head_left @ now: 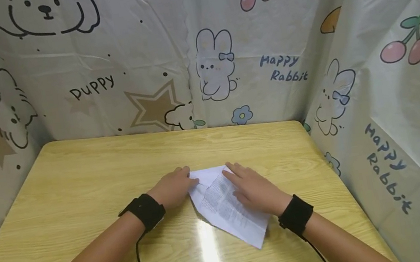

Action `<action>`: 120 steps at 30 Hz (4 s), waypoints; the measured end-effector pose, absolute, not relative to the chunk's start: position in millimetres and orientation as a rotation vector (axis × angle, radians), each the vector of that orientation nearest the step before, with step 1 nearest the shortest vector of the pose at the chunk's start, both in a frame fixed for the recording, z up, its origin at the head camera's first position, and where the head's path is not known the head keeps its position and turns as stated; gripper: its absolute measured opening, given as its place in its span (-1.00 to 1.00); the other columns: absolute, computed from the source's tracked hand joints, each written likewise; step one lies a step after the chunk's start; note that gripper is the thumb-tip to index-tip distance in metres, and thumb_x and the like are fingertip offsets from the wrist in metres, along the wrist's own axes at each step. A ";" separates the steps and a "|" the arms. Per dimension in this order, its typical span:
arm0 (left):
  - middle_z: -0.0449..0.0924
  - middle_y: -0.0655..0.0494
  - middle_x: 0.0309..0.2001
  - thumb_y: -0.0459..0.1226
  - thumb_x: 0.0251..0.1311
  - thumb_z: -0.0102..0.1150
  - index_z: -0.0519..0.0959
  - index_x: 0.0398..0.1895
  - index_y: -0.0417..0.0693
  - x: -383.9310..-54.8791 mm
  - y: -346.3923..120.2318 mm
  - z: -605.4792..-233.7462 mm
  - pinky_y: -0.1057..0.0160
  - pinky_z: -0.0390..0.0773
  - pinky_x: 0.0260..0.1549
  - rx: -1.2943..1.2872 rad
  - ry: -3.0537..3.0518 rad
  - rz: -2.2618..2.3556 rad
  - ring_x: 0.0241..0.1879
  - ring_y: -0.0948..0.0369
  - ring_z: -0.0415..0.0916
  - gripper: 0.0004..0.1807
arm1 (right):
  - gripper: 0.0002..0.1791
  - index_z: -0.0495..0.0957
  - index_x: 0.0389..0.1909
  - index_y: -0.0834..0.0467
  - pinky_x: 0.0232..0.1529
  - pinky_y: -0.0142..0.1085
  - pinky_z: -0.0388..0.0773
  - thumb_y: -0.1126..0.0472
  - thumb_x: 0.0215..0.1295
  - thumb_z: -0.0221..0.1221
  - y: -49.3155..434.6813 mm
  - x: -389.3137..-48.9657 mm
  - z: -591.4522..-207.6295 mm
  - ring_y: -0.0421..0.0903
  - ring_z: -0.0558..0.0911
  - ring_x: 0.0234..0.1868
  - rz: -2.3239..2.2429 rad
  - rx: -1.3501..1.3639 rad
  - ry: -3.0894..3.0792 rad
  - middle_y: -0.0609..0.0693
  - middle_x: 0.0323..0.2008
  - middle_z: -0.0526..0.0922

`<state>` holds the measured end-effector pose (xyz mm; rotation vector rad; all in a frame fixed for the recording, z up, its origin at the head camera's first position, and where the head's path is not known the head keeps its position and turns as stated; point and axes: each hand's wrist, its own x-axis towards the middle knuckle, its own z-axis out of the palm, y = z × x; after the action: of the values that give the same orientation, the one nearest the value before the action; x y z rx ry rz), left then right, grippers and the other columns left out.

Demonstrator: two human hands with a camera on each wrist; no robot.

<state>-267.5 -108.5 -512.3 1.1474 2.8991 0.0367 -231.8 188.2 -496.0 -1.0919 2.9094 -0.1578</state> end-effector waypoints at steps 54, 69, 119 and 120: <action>0.57 0.10 -0.26 -0.39 0.41 0.21 0.75 -0.10 0.00 -259.9 -86.4 -519.8 0.22 0.56 -0.34 1.094 2.991 0.166 -0.32 0.21 0.43 -0.82 | -0.69 0.76 -0.01 -0.01 -0.14 -0.25 0.67 0.35 0.43 0.12 133.4 -257.0 -516.5 -0.10 0.65 -0.12 -0.194 -0.920 2.980 -0.06 -0.11 0.63; 0.58 -0.03 -0.14 -0.25 0.44 0.12 0.66 0.03 -0.30 -222.5 -75.0 -516.6 0.16 0.62 -0.12 1.343 3.032 -0.003 -0.18 0.09 0.49 -0.70 | -0.79 0.71 -0.28 0.08 -0.49 -0.31 0.47 0.11 0.50 0.15 126.0 -211.0 -496.8 -0.19 0.44 -0.45 0.008 -1.165 2.833 -0.04 -0.34 0.51; 0.65 -0.06 0.25 0.11 0.51 -0.01 0.77 -0.15 -0.10 -259.1 -89.0 -512.2 -0.04 0.61 0.21 1.192 2.818 0.404 0.23 -0.04 0.60 -0.47 | -0.84 0.77 -0.12 -0.05 -0.04 -0.28 0.63 0.08 0.54 0.22 173.4 -282.0 -517.6 -0.19 0.62 -0.14 -0.273 -1.273 2.876 -0.15 -0.16 0.68; 0.66 -0.07 0.24 0.20 0.49 -0.02 0.78 -0.15 -0.11 -257.5 -87.6 -510.5 -0.05 0.60 0.20 1.163 2.829 0.400 0.21 -0.06 0.60 -0.39 | -0.84 0.76 -0.14 -0.06 -0.09 -0.29 0.62 0.07 0.55 0.20 171.7 -281.6 -516.6 -0.20 0.60 -0.19 -0.268 -1.260 2.873 -0.16 -0.19 0.67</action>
<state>-257.5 -87.6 -510.5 1.1629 2.8289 0.4003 -281.6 171.7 -516.6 -1.2597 2.8726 -0.2684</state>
